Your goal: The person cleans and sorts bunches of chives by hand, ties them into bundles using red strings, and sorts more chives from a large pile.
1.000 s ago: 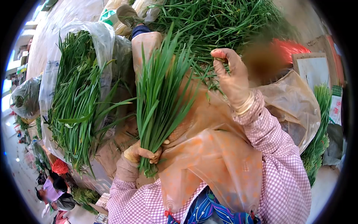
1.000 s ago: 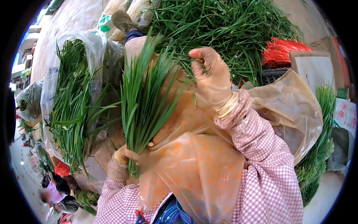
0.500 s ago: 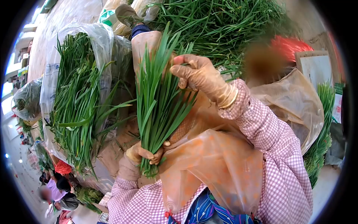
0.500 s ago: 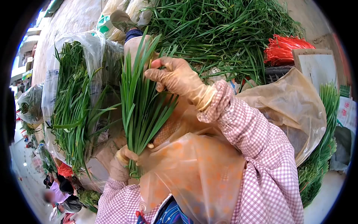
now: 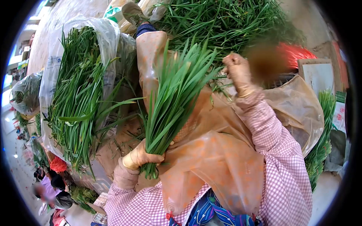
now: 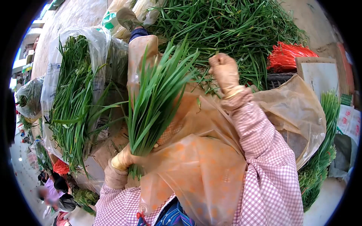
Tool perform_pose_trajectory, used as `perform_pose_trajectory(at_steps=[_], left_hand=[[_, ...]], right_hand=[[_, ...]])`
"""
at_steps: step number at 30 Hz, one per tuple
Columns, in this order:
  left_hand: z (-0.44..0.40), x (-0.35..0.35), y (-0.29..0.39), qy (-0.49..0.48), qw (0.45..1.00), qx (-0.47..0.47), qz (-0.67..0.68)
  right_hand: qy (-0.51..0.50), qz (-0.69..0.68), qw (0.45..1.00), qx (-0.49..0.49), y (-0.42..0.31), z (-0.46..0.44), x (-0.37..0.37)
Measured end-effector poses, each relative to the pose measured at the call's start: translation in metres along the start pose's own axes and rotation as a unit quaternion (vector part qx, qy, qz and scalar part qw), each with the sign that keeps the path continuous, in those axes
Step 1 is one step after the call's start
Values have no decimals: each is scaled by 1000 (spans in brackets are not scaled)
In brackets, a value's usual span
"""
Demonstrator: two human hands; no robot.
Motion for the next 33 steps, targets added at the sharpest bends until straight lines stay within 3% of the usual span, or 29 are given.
perform_pose_trajectory(at_steps=[2, 4, 6, 7, 8, 10, 11, 13, 14, 16, 18, 20, 21, 22, 24, 26, 28, 30, 31, 32, 33], left_hand=[[2, 2, 3, 12, 1000, -2, -27], [3, 5, 13, 34, 997, 16, -67], [6, 10, 25, 53, 993, 36, -100], [9, 12, 31, 64, 991, 46, -107], [10, 14, 37, 74, 989, 56, -113], [12, 17, 39, 73, 991, 38, -107], [13, 17, 40, 74, 991, 42, -105], [13, 18, 41, 75, 991, 48, -104], [14, 17, 39, 86, 989, 43, -109], [15, 16, 35, 97, 988, 39, -110], [16, 16, 35, 104, 989, 43, -99], [16, 17, 37, 108, 989, 52, -91], [17, 17, 38, 112, 988, 61, -87], [17, 15, 36, 112, 988, 58, -84], [14, 13, 28, 104, 990, 16, -94], [11, 14, 30, 98, 993, 16, -71], [12, 17, 36, 85, 995, 28, -44], [11, 15, 38, 85, 993, 42, -65], [11, 16, 40, 82, 991, 59, -87], [11, 14, 39, 81, 991, 57, -87], [10, 13, 36, 77, 993, 48, -81]], right_hand=[[-1, -93, 993, -74, -3, -7, -26], [78, 15, 974, -214, -43, 10, -51], [107, 30, 964, -242, -68, 28, -61], [79, -97, 970, -206, -72, 34, -56], [82, -96, 970, -209, -86, 43, -51], [-16, -110, 945, -308, -128, 65, -27], [-15, -110, 945, -309, -143, 75, -27], [-217, -70, 961, -153, -146, 81, 10], [-218, -68, 961, -154, -145, 81, 16], [-243, 87, 961, -99, -124, 76, 35], [-259, 100, 958, -66, -111, 76, 46], [-308, 20, 950, -39, -105, 85, 61], [-275, 44, 955, -99, -101, 82, 62], [-277, 44, 955, -96, -96, 82, 64], [-198, 188, 933, -234, -109, 87, 59], [-154, 241, 919, -270, -105, 82, 57], [23, 57, 972, -226, -93, 54, 15], [13, 3, 984, -180, -96, 51, -2], [31, 41, 948, -314, -113, 59, 2], [32, 41, 949, -312, -119, 66, 3], [14, 84, 908, -410, -149, 92, 13]])
Point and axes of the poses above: each hand's wrist, its own z-axis away from the middle knuckle, its own x-axis out of the palm, y = z × x, the point moved 8 cm from there along -z, towards the middle knuckle, and after that the axes turned 5 degrees about -y, right-handed, at the moved point
